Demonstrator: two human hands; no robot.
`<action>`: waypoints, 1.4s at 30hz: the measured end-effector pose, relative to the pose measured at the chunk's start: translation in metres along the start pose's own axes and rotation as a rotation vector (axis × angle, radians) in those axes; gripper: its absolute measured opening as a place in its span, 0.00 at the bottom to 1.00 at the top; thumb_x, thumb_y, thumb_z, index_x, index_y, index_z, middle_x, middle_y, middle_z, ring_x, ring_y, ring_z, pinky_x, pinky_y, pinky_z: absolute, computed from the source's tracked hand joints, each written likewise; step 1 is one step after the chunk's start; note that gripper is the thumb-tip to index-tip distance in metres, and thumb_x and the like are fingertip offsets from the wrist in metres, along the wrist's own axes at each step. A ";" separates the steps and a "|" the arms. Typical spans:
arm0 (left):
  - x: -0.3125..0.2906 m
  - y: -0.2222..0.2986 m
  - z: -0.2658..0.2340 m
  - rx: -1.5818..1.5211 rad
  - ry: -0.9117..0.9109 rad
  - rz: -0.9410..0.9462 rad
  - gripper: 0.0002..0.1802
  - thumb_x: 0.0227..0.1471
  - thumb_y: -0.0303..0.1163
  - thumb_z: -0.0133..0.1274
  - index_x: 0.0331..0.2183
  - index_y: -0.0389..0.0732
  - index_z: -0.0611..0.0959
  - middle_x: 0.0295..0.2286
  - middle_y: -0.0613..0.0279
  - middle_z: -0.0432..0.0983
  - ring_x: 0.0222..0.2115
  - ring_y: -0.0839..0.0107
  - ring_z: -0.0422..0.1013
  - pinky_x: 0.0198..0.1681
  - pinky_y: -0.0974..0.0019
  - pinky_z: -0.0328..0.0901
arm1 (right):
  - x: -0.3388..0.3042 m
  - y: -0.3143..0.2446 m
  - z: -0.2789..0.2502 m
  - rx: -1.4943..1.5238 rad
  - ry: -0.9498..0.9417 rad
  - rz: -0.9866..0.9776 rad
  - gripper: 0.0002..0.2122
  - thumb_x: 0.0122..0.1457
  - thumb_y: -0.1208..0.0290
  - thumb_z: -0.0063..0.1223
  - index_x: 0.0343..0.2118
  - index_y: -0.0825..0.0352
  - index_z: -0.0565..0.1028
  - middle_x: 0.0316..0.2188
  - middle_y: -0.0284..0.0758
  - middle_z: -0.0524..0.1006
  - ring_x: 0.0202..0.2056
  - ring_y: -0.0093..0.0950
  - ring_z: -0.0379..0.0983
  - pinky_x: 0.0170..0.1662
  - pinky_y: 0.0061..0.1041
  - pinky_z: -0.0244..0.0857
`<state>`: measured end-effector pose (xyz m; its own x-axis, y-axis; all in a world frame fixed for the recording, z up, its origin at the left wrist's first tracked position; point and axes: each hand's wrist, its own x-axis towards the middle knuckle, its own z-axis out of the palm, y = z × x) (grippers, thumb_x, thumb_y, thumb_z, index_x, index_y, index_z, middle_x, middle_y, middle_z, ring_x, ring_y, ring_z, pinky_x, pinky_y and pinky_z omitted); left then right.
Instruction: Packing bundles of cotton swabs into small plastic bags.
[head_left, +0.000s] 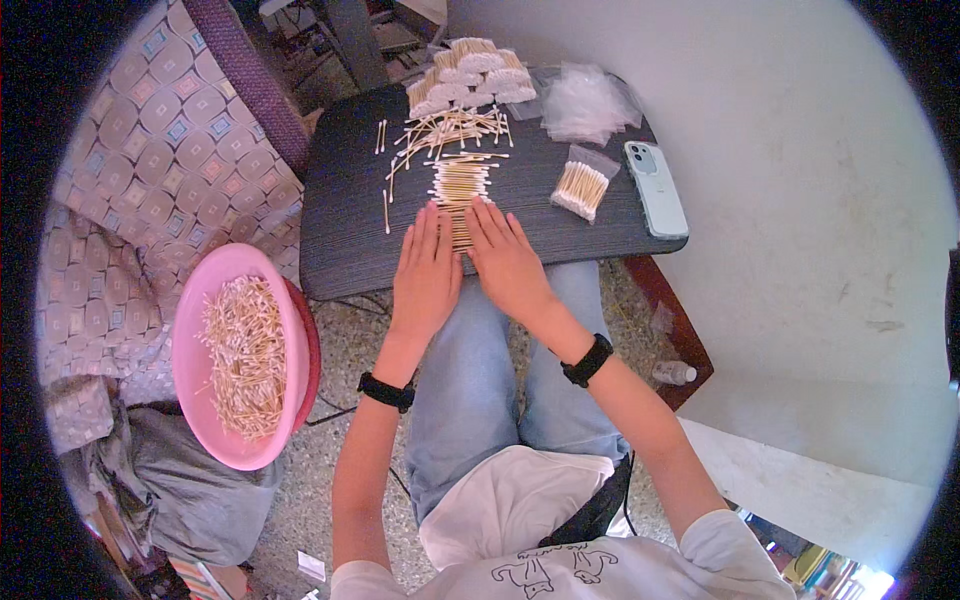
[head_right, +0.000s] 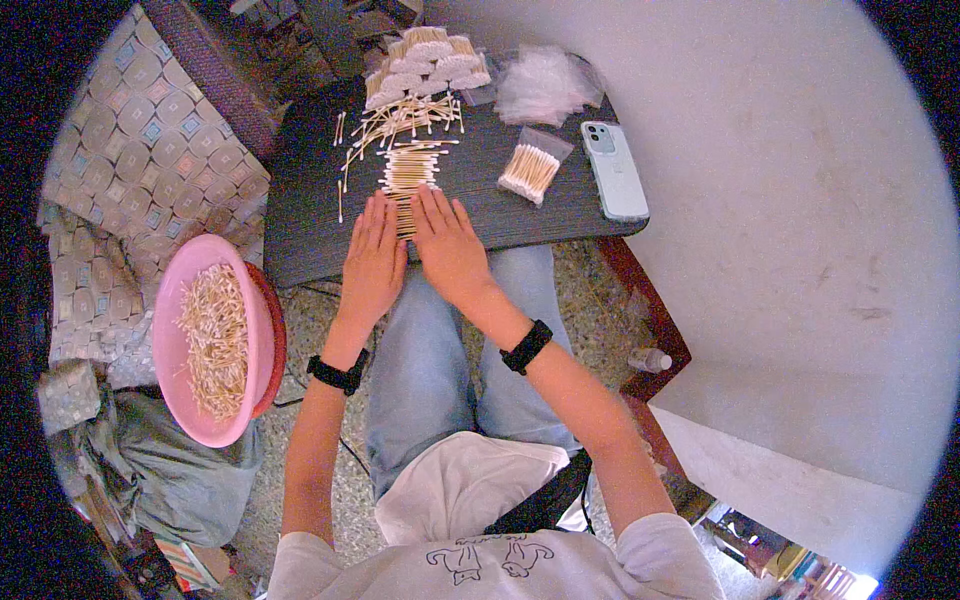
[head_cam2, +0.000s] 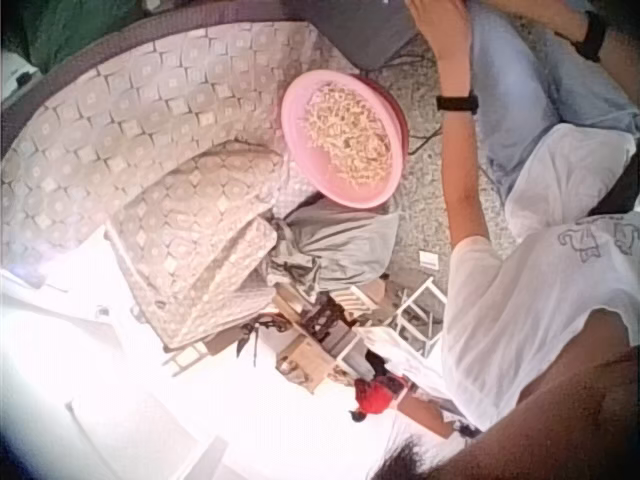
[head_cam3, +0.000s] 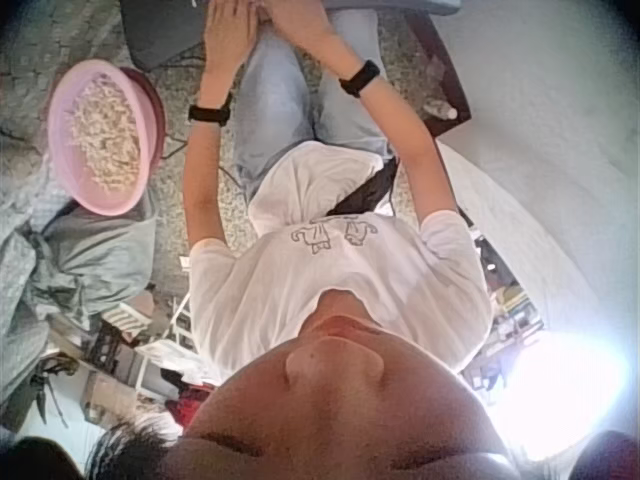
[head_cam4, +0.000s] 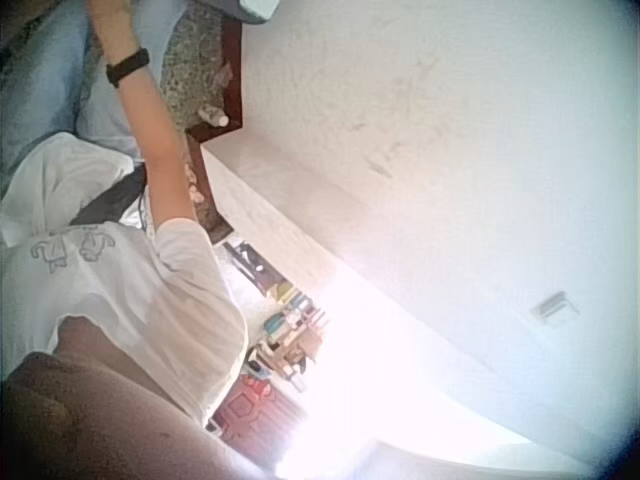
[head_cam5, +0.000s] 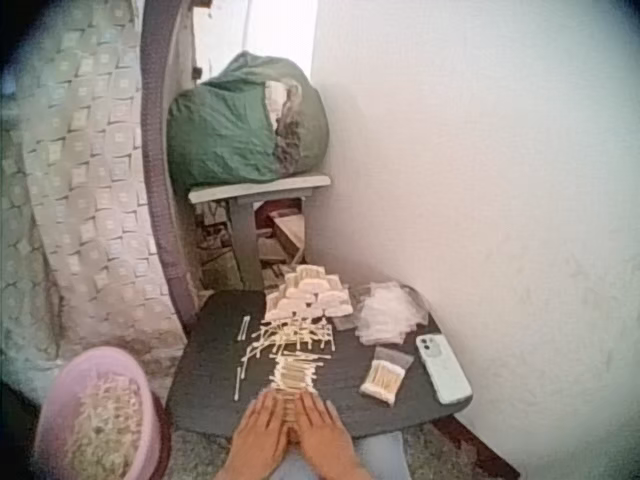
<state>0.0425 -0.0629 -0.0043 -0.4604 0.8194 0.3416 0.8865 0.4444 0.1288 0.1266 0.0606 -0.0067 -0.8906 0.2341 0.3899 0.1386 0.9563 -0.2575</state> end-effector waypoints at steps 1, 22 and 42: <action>0.000 0.001 0.001 0.003 0.055 -0.021 0.29 0.56 0.34 0.41 0.56 0.30 0.60 0.58 0.43 0.51 0.60 0.53 0.48 0.62 0.55 0.44 | 0.000 0.001 0.000 0.017 -0.031 0.003 0.24 0.60 0.67 0.42 0.57 0.71 0.58 0.61 0.40 0.55 0.62 0.36 0.51 0.62 0.38 0.45; 0.010 0.009 0.009 -0.171 0.000 -0.161 0.34 0.53 0.32 0.43 0.56 0.24 0.54 0.58 0.36 0.47 0.61 0.48 0.44 0.63 0.53 0.39 | -0.004 0.001 0.007 -0.010 0.038 0.100 0.31 0.57 0.61 0.45 0.57 0.80 0.54 0.58 0.54 0.56 0.62 0.44 0.47 0.64 0.44 0.36; 0.000 0.013 0.005 -0.182 0.098 -0.132 0.33 0.55 0.31 0.40 0.58 0.26 0.51 0.59 0.37 0.41 0.62 0.48 0.37 0.63 0.49 0.37 | -0.003 -0.004 -0.001 0.072 0.065 0.034 0.27 0.56 0.69 0.41 0.57 0.79 0.55 0.59 0.53 0.55 0.62 0.44 0.47 0.64 0.40 0.40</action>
<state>0.0534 -0.0554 -0.0077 -0.5739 0.7156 0.3982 0.8169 0.4656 0.3404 0.1296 0.0561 -0.0061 -0.8556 0.2795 0.4356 0.1350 0.9330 -0.3335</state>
